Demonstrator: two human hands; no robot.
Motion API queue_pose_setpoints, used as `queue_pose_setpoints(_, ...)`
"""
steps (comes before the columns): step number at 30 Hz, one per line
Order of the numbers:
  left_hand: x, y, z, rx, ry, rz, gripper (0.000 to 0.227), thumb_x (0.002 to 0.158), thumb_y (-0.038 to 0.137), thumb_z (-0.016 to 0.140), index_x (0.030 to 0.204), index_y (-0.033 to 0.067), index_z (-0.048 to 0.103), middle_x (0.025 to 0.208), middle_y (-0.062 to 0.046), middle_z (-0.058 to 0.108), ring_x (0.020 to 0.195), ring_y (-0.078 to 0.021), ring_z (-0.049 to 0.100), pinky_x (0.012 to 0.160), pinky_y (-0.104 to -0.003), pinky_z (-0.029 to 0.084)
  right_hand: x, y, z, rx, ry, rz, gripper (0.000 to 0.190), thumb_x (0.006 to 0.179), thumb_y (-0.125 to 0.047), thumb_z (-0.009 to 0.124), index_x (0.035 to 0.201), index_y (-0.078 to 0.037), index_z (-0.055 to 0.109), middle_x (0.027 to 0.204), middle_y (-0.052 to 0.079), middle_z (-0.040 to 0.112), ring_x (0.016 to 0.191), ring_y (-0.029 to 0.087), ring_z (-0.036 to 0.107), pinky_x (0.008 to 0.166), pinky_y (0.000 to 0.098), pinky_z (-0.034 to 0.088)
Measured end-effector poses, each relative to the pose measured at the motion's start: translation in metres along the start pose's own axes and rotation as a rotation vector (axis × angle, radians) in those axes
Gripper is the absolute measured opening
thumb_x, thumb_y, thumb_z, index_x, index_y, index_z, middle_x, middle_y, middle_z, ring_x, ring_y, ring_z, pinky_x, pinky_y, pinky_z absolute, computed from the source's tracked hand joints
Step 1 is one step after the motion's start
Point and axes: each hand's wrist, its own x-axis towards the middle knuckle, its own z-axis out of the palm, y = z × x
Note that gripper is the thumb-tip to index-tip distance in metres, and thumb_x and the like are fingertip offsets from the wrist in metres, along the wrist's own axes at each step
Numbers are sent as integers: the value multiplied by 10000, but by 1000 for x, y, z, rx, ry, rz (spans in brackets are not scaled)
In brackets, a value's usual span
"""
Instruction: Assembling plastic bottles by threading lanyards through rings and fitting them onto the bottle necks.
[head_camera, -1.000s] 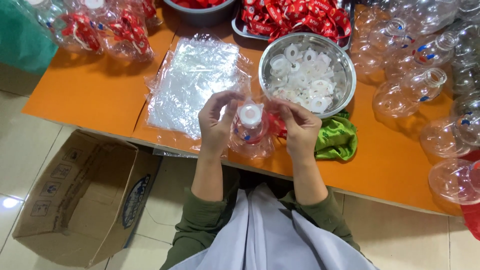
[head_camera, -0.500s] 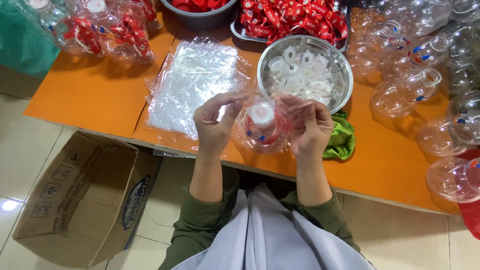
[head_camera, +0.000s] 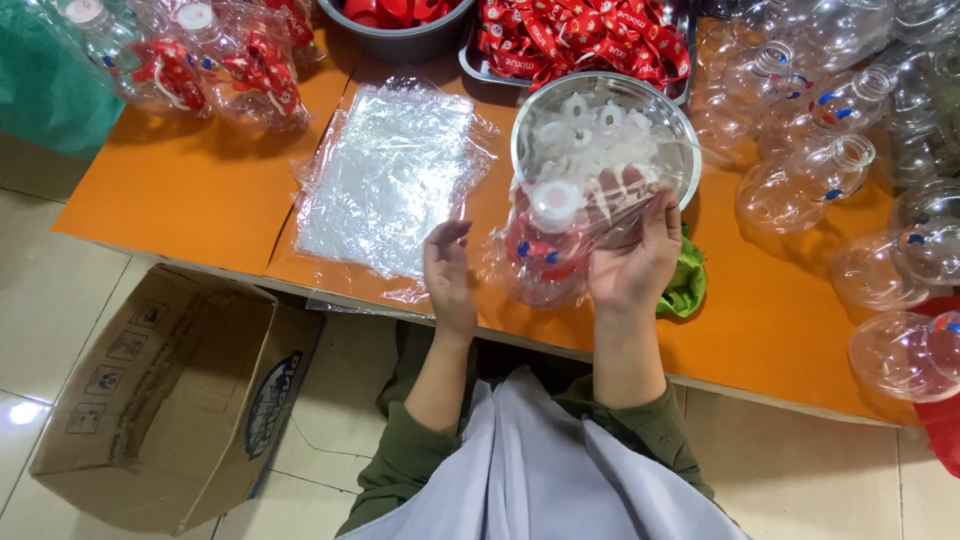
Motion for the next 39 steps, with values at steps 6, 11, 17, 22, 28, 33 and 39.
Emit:
queue_pose_setpoints(6,-8,-49,5,-186,-265,107,1036,882,758,604,1610,147,189,1538,-162,401,1462,-304,340,1222,-530,234,-10,-6,15,110,-22,-33,122,1017,-253,636,1036,-134,657,1196,187,736,1171,355,704,998,611,605)
queue_pose_setpoints(11,-27,6,38,-346,-178,-112,1102,852,625,727,1586,35,153,1566,-281,301,1486,-430,281,1249,-577,184,-1,2,0,218,-52,20,109,1052,-243,574,1082,-162,641,1294,184,695,1245,373,661,1010,636,585)
queue_pose_setpoints(17,-32,-6,37,-439,-214,-131,1049,842,564,752,1572,72,182,1560,-253,329,1462,-421,323,1205,-579,252,-12,-3,9,281,-68,27,151,1075,-210,533,1093,-141,666,1323,182,680,1298,374,624,1037,637,577)
queue_pose_setpoints(22,-25,-16,39,-528,-258,-150,1007,833,509,775,1560,106,207,1555,-227,354,1441,-413,361,1164,-580,313,-16,1,2,229,-92,27,169,1080,-213,522,1081,-156,681,1312,150,693,1318,363,612,1058,619,566)
queue_pose_setpoints(28,-20,-26,26,-646,-301,-185,961,820,436,806,1545,151,242,1549,-193,389,1413,-402,411,1111,-581,395,-2,2,-38,139,-183,86,118,1063,-146,537,1134,-112,626,1283,186,699,1280,360,634,1079,620,539)
queue_pose_setpoints(33,-12,-35,20,-735,-341,-200,935,811,381,829,1533,184,267,1544,-168,414,1392,-394,449,1071,-583,457,-11,-21,-17,-51,-396,179,323,1007,-178,597,1322,-117,562,1377,181,643,1281,338,636,1064,550,572)
queue_pose_setpoints(39,-10,-44,15,-845,-381,-212,913,799,308,859,1517,229,302,1537,-134,448,1364,-383,499,1017,-585,539,-37,-13,-15,-415,-647,291,695,669,-5,910,1296,-49,612,1239,113,670,1129,255,663,861,389,641)
